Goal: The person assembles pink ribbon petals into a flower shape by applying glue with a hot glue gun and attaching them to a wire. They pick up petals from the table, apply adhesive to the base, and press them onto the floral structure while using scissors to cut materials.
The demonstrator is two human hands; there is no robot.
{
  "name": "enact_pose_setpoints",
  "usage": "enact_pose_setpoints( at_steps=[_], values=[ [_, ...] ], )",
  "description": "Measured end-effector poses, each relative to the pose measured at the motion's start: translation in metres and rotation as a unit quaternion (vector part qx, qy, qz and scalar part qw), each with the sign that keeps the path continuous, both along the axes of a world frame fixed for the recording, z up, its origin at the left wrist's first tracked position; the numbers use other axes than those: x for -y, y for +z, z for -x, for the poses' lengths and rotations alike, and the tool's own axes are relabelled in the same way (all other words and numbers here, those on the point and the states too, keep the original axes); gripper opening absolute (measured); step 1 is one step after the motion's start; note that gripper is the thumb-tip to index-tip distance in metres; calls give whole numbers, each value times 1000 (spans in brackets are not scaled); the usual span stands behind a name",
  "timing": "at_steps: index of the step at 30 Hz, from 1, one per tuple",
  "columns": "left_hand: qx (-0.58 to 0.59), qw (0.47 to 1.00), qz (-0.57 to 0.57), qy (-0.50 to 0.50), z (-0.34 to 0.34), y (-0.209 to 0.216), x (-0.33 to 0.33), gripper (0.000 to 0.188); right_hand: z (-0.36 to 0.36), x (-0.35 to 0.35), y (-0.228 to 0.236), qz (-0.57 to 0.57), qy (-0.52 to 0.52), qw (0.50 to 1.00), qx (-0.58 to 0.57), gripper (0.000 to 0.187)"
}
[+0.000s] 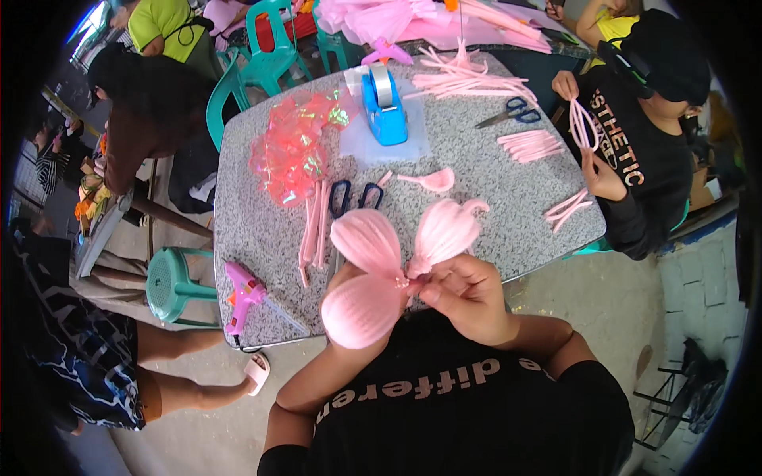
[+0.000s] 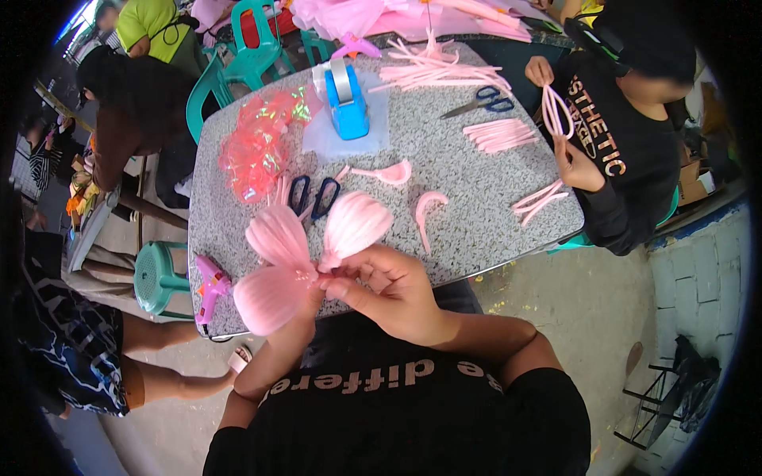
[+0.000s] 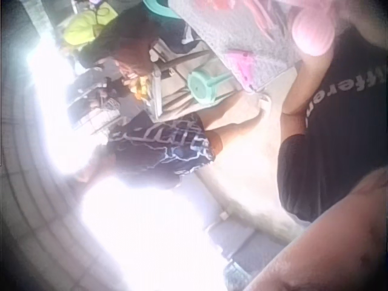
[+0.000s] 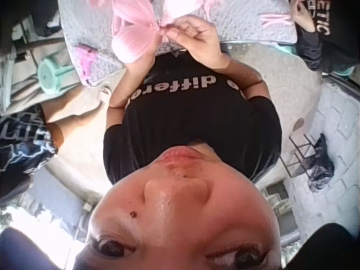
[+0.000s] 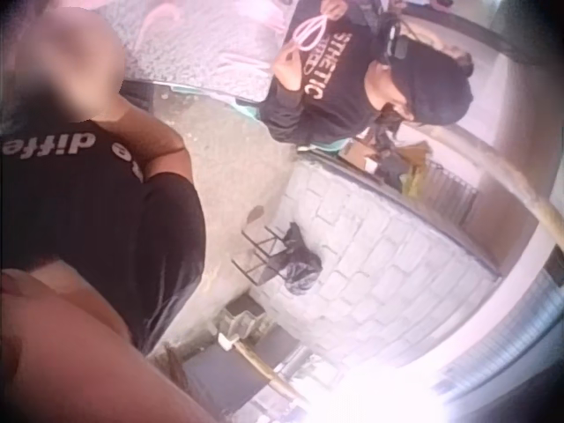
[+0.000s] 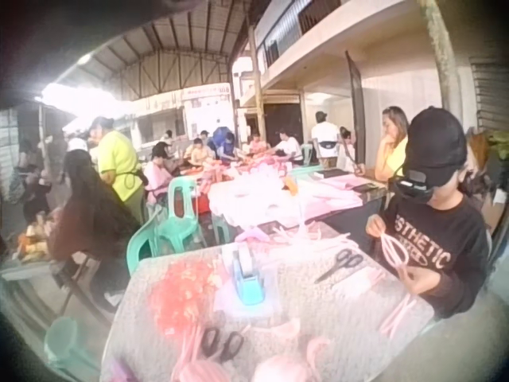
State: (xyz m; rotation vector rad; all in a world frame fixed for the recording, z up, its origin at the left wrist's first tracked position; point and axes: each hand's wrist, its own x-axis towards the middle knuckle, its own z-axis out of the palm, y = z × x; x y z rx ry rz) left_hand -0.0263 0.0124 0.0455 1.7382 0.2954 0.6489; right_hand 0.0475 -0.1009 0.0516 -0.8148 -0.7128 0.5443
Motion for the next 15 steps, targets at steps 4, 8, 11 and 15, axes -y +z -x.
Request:
enact_pose_setpoints(
  at_steps=[4, 8, 11, 15],
  values=[
    [32, 998, -46, 5, -3, 3, -2, 29, -3, 0, -3, 21, 13, 999, -28, 14],
    [54, 997, -59, 6, -2, -7, -6, 26, -3, 2, 3, 20, 19, 999, -33, 13],
    [39, 999, -9, 1, -1, -2, -2, 25, -4, 3, 3, 25, 32, 998, -45, 13],
    [36, 999, 24, 2, -2, 4, -1, 26, -4, 4, 5, 33, 43, 997, -61, 13]
  ],
)
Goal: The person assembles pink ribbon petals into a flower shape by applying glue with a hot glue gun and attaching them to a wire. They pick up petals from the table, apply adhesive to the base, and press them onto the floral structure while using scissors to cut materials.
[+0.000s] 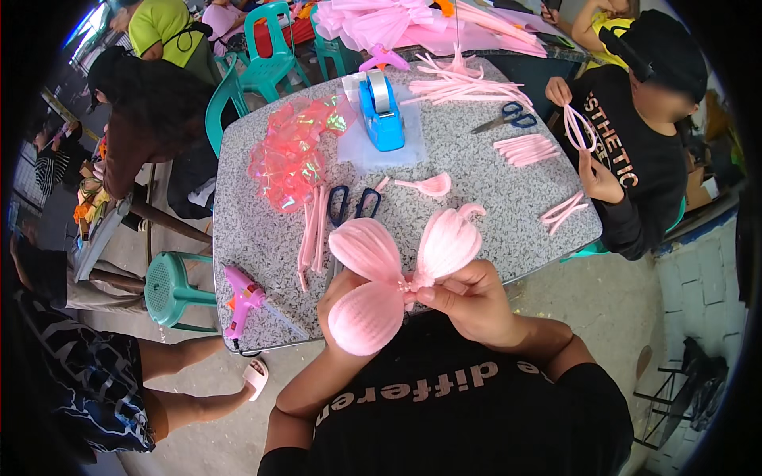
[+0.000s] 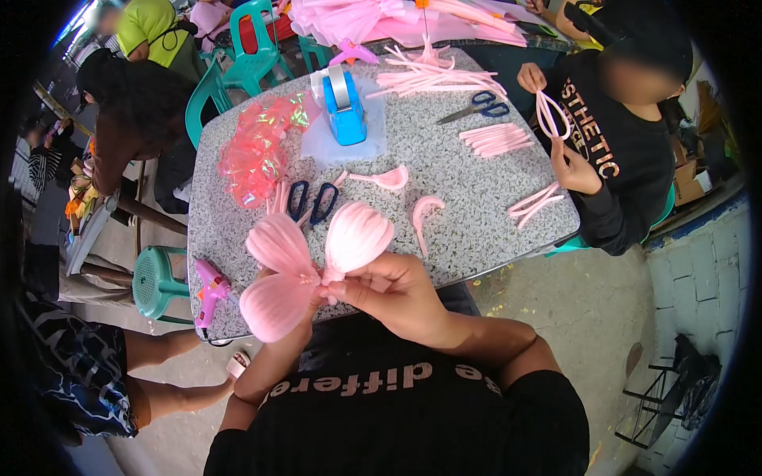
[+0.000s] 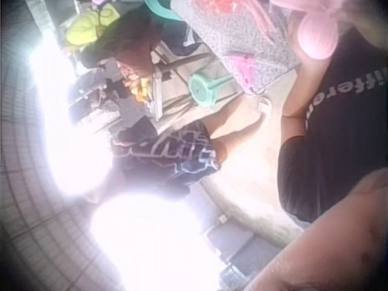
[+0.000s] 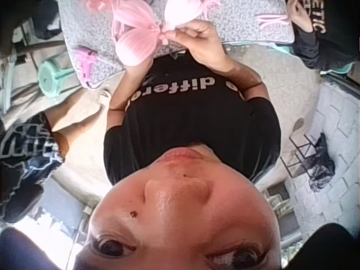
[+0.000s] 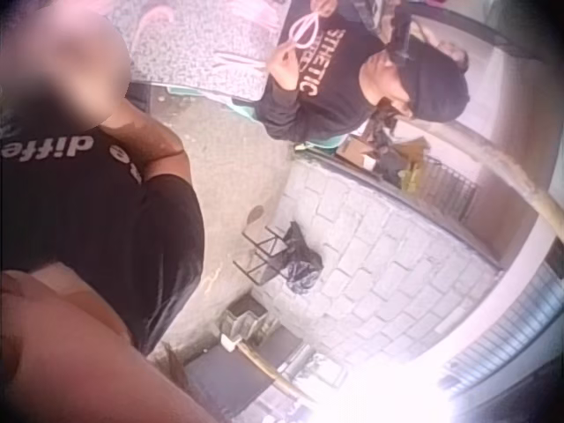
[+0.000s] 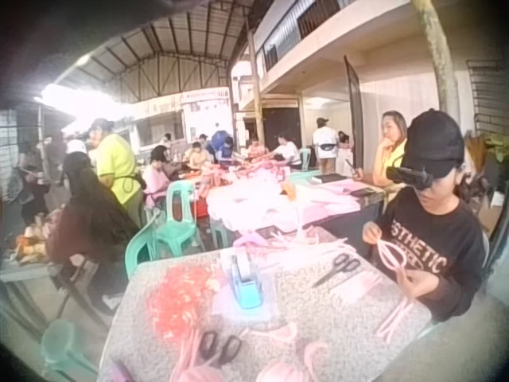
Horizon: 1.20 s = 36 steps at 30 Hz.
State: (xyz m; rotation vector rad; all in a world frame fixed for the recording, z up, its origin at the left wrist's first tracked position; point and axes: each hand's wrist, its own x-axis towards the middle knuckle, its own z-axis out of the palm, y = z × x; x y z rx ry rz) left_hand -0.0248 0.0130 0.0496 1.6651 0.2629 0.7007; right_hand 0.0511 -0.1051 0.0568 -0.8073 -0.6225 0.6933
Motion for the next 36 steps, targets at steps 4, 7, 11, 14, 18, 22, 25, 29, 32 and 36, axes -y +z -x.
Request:
enact_pose_setpoints(
  at_steps=[4, 7, 11, 14, 18, 22, 25, 29, 32, 36],
  values=[
    [47, 992, -119, -12, -3, 8, -3, 25, -1, 1, 0, 11, 3, 1000, -8, 11],
    [67, 977, -201, 4, -5, 10, -3, 23, 1, -1, 2, 8, 6, 999, -38, 11],
    [8, 1000, 3, -14, -2, -3, 1, 17, 1, -1, -3, 11, -10, 1000, -14, 10],
    [47, 994, 84, -47, 3, -1, 1, 13, 3, -8, -1, -6, -102, 994, -27, 12],
    [85, 988, 116, -63, -1, 5, 0, 8, -2, -2, -9, 53, -120, 990, 43, 10],
    [89, 990, 88, -68, -1, 4, 3, 6, -2, -2, -8, 78, -131, 986, 60, 4],
    [92, 992, 60, -58, -2, 4, 4, 5, -4, -1, -9, 65, -130, 989, 26, 4],
    [88, 992, 76, -48, -2, 7, 6, 8, -7, 1, -16, 36, -123, 991, -27, 5],
    [69, 991, 104, -43, -4, 6, 7, 11, -8, 0, -17, 13, -113, 992, -56, 6],
    [51, 990, 127, -36, -5, 7, 10, 12, -8, 1, -20, -16, -101, 990, -99, 7]
  ],
)
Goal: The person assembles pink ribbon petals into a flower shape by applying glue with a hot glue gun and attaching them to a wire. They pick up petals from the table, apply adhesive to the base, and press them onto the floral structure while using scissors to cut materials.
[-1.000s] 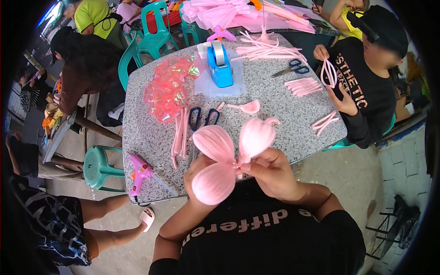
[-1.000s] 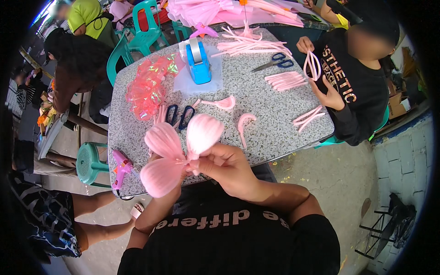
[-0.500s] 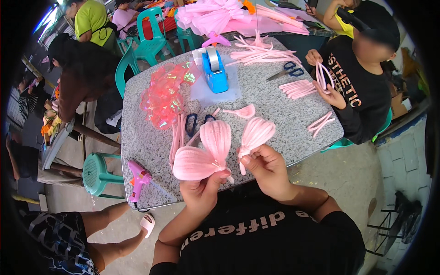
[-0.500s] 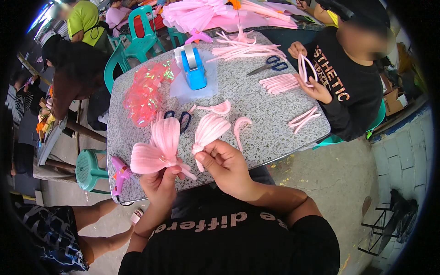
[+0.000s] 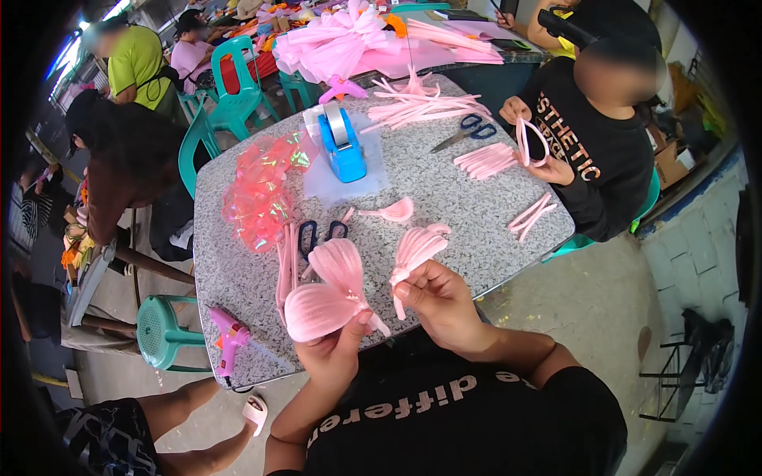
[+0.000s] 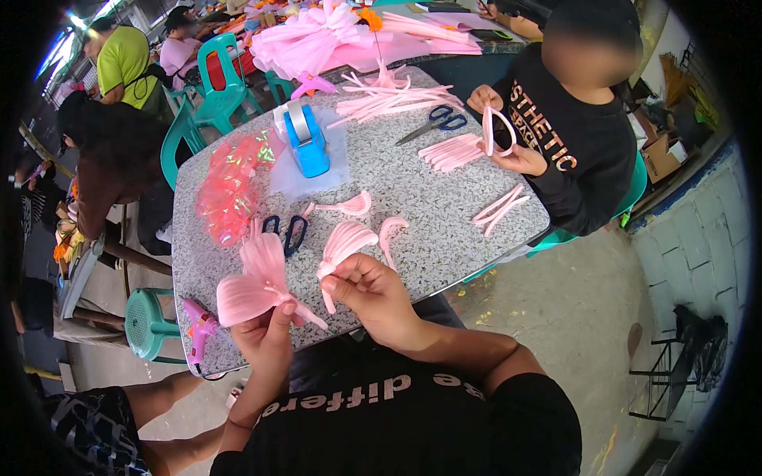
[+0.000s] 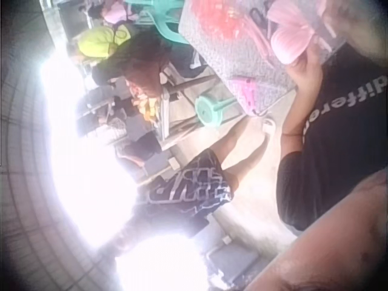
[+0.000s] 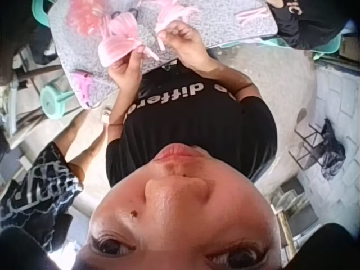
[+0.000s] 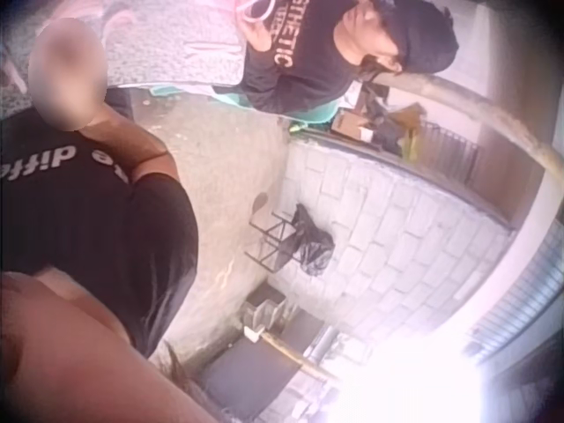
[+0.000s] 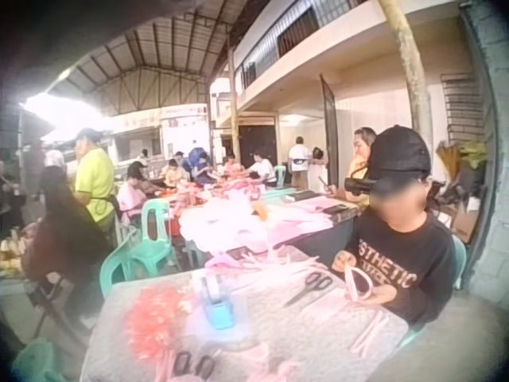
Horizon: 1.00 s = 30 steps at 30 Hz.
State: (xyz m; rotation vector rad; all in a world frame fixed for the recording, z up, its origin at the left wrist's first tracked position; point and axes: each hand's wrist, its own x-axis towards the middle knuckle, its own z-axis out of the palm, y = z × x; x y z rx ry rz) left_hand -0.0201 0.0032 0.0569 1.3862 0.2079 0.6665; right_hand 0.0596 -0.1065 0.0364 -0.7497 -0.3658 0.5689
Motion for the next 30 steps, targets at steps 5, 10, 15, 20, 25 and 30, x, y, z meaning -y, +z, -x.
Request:
enact_pose_setpoints(
  at_steps=[5, 10, 15, 20, 25, 30],
  values=[
    [5, 1000, 7, -13, 2, -5, -1, 16, 0, -1, -2, 8, 3, 1000, -4, 9],
    [9, 1000, 3, 0, 1, -13, -1, 19, 0, -2, -7, -13, 31, 999, -9, 11],
    [27, 999, 8, -15, 0, -17, -3, 21, 1, -4, -6, -10, 41, 998, -51, 12],
    [70, 995, 47, -45, -2, -15, 1, 22, 2, -6, -7, 12, 34, 999, -4, 11],
    [23, 998, 16, -54, -1, -13, 4, 22, 3, -10, -7, 6, 36, 999, -13, 14],
    [51, 997, 33, -38, -1, -15, 0, 21, 2, -9, -8, -50, 75, 993, -81, 14]
  ],
)
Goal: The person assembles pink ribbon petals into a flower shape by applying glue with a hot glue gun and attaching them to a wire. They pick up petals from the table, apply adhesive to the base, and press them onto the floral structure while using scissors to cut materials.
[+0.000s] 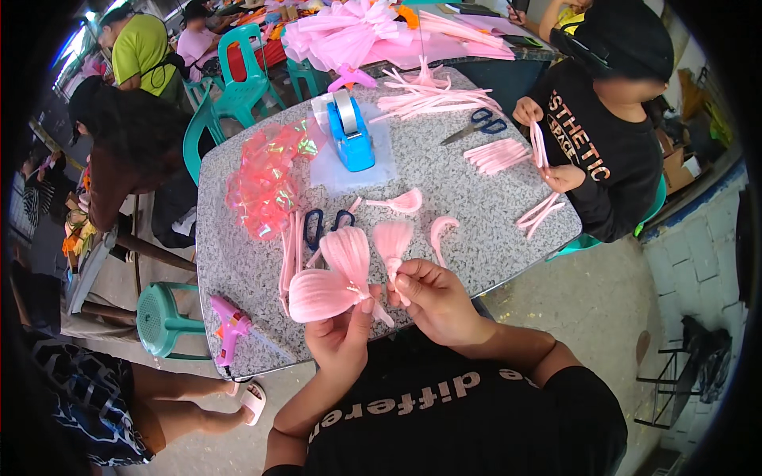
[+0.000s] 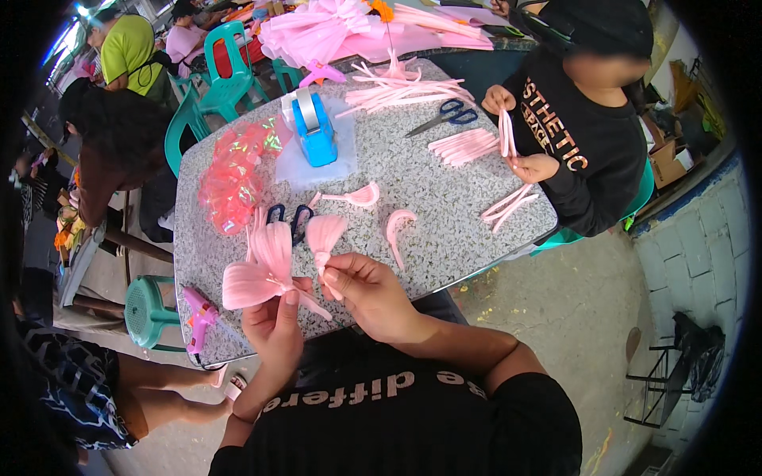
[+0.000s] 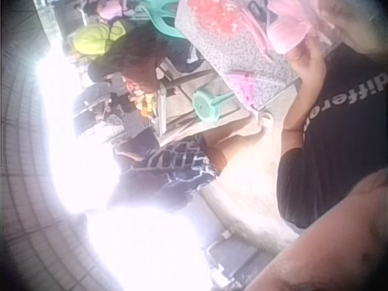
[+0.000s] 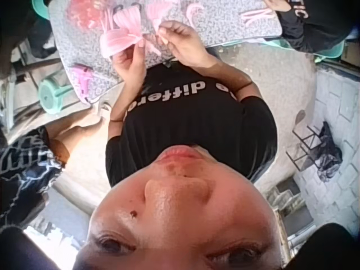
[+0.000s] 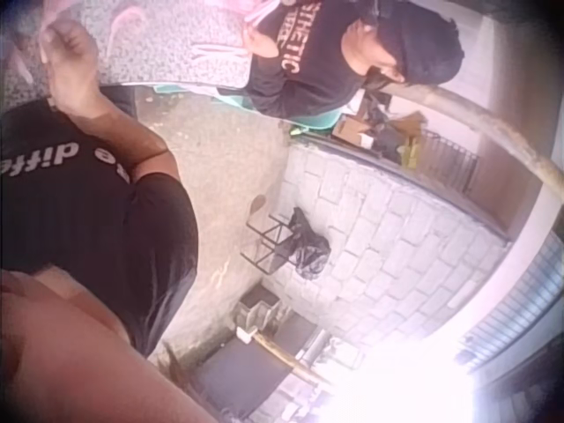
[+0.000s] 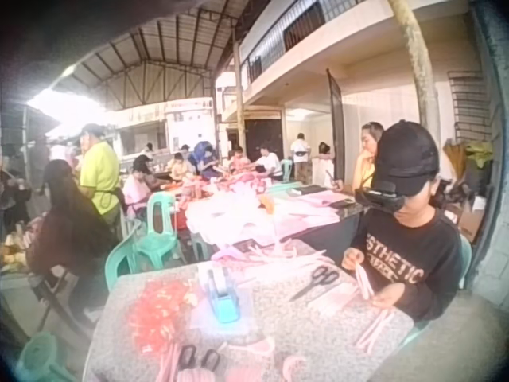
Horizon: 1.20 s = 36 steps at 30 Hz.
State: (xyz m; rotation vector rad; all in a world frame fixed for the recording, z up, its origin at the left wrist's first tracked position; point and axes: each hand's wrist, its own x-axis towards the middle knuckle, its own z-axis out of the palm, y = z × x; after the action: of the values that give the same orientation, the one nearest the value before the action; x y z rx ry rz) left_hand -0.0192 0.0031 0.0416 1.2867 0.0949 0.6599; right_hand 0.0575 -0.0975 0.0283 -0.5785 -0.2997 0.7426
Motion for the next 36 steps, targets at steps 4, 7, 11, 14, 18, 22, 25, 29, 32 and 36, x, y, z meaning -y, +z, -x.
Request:
enact_pose_setpoints(
  at_steps=[4, 7, 11, 14, 18, 22, 25, 29, 32, 36],
  values=[
    [5, 999, 9, 33, -3, 0, -2, 21, -2, -1, 2, -24, 48, 996, -78, 13],
    [20, 999, 10, 29, -1, -1, 1, 19, 1, 1, 0, -59, 52, 996, -45, 14],
    [-23, 999, -39, 16, 6, 7, 0, 14, 5, -2, -1, -70, 39, 997, 14, 16],
    [0, 999, -38, 7, 6, 5, 0, 16, 3, -4, -6, -65, 22, 998, 17, 16],
    [73, 997, -1, 28, 5, 2, -2, 19, 5, -6, 0, -30, -1, 1000, 4, 12],
    [29, 996, -65, 43, 4, 5, -7, 19, 7, -7, -5, -29, -13, 999, 4, 14],
    [68, 994, -53, 69, 2, 22, -16, 18, 2, -6, -9, -86, -17, 995, 42, 21],
    [-61, 987, -127, 77, 13, 26, -10, 10, 6, -3, 6, -33, -53, 991, 122, 18],
    [-64, 985, -158, 39, 16, 19, -8, 12, 10, -4, 11, -14, -68, 986, 151, 18],
    [-56, 973, -225, -11, 16, 16, -9, 18, 7, -2, 7, -88, -17, 972, 217, 17]
  ],
)
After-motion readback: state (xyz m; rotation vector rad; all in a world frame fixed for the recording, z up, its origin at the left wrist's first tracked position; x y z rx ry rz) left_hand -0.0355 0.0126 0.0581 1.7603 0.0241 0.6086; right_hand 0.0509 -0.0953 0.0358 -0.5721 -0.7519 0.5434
